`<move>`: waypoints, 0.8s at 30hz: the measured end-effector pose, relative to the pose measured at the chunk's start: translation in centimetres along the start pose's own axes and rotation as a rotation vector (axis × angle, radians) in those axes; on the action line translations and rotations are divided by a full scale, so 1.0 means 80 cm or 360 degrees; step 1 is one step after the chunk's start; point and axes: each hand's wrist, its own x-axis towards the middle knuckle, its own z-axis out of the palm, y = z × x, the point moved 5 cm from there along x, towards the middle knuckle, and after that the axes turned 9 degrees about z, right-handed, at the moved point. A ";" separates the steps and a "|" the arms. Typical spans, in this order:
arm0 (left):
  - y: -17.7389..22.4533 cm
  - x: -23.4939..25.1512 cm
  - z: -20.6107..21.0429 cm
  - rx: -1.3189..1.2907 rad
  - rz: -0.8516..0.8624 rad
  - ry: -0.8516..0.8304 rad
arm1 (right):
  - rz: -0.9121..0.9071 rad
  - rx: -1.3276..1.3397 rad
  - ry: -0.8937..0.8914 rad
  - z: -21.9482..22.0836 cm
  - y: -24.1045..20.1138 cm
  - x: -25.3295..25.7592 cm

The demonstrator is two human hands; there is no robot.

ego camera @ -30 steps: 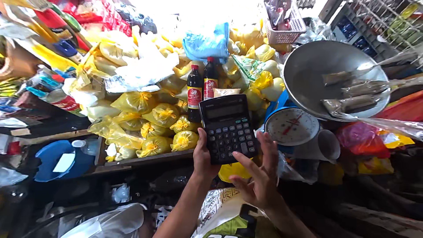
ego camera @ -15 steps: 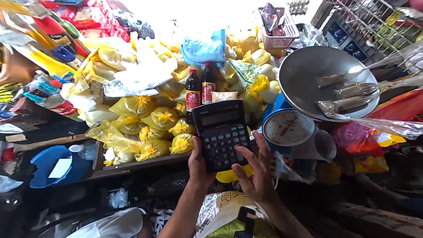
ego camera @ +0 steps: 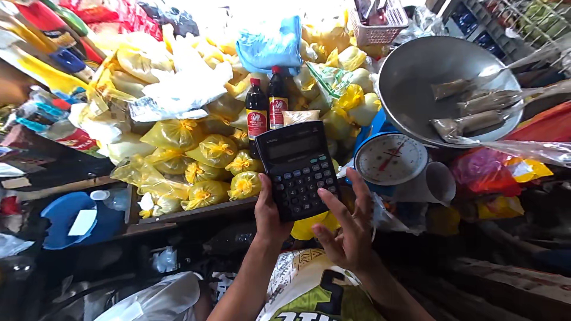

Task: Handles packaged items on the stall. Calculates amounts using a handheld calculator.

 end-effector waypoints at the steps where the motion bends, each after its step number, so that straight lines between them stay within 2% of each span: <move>1: 0.000 0.000 0.001 -0.0004 0.0002 -0.0002 | -0.0005 -0.0089 -0.0036 0.004 0.000 0.001; 4: -0.003 0.001 -0.001 -0.0041 -0.0002 0.0004 | 0.0050 -0.0200 -0.0150 0.011 0.004 -0.001; 9: -0.001 0.003 -0.003 -0.0066 0.0010 -0.0013 | 0.0024 -0.0067 0.0080 -0.003 0.009 -0.014; 16: 0.003 0.003 -0.002 -0.0152 -0.0016 -0.0054 | 0.0025 -0.0041 0.0042 0.008 0.015 -0.016; 24: 0.014 0.003 -0.016 -0.0116 0.0052 0.0021 | 0.0079 0.0064 -0.0075 0.022 0.013 -0.014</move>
